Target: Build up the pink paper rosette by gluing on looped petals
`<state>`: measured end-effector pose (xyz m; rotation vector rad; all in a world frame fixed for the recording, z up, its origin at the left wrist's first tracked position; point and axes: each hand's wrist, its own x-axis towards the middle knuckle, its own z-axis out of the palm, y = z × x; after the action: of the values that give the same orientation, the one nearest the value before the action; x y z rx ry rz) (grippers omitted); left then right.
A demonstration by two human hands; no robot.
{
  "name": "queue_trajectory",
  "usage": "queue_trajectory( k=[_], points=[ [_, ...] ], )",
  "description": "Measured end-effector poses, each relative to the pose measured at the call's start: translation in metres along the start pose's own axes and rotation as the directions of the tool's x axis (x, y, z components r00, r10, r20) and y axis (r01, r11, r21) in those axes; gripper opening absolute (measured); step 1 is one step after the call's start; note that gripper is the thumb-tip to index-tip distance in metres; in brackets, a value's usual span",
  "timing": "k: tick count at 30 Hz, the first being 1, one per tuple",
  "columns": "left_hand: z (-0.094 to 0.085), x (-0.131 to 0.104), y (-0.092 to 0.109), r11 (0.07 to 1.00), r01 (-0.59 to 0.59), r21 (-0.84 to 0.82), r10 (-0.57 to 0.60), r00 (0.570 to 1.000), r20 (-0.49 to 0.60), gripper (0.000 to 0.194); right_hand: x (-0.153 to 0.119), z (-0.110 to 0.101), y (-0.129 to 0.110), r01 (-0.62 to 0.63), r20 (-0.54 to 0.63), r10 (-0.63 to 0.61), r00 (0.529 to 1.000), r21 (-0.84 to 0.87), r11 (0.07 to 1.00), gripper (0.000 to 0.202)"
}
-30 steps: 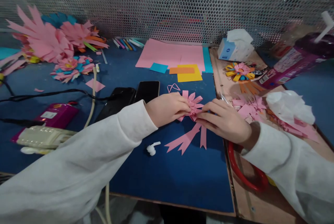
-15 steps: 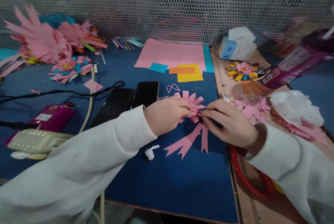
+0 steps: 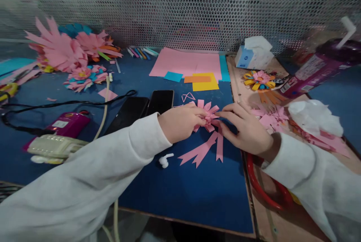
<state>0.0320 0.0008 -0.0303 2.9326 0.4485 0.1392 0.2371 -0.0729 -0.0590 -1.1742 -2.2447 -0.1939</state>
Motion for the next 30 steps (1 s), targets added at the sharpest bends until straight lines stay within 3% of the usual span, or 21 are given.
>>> queue_trajectory(
  k=[3, 7, 11, 14, 18, 23, 26, 30],
  points=[
    [-0.006, -0.001, -0.002, 0.999, 0.033, -0.024, -0.036, 0.993, -0.114, 0.035, 0.001, 0.002, 0.001, -0.052, 0.009, 0.052, 0.999, 0.0, 0.999, 0.021],
    [-0.01, -0.001, -0.005, 0.982, 0.187, -0.024, -0.186, 0.939, -0.289, 0.035, 0.0, 0.005, 0.002, -0.066, 0.018, 0.066, 0.998, 0.01, 0.998, 0.015],
    [-0.008, -0.001, -0.012, 0.875, 0.481, 0.054, -0.454, 0.854, -0.255, 0.03, -0.001, 0.007, 0.004, -0.045, 0.042, 0.045, 0.998, -0.002, 0.999, 0.011],
    [-0.005, 0.001, -0.018, 0.824, 0.566, 0.016, -0.551, 0.808, -0.209, 0.035, -0.002, 0.008, 0.005, -0.027, 0.016, 0.028, 0.999, -0.037, 0.999, 0.011],
    [0.0, 0.005, -0.02, 0.783, 0.538, -0.311, -0.602, 0.782, -0.162, 0.033, -0.002, 0.009, 0.005, -0.022, -0.042, 0.018, 0.999, -0.105, 0.994, 0.012],
    [0.005, 0.011, -0.017, 0.547, 0.407, -0.731, -0.672, 0.735, -0.092, 0.037, -0.003, 0.011, 0.007, -0.04, -0.099, 0.027, 0.995, -0.126, 0.991, 0.014],
    [0.006, 0.014, -0.014, 0.413, 0.297, -0.861, -0.7, 0.708, -0.092, 0.048, -0.002, 0.011, 0.008, -0.062, -0.12, 0.053, 0.991, -0.075, 0.995, 0.016],
    [0.009, 0.016, -0.008, 0.326, 0.132, -0.936, -0.746, 0.644, -0.169, 0.056, 0.0, 0.008, 0.008, -0.098, -0.158, 0.106, 0.982, 0.055, 0.994, 0.019]
  ],
)
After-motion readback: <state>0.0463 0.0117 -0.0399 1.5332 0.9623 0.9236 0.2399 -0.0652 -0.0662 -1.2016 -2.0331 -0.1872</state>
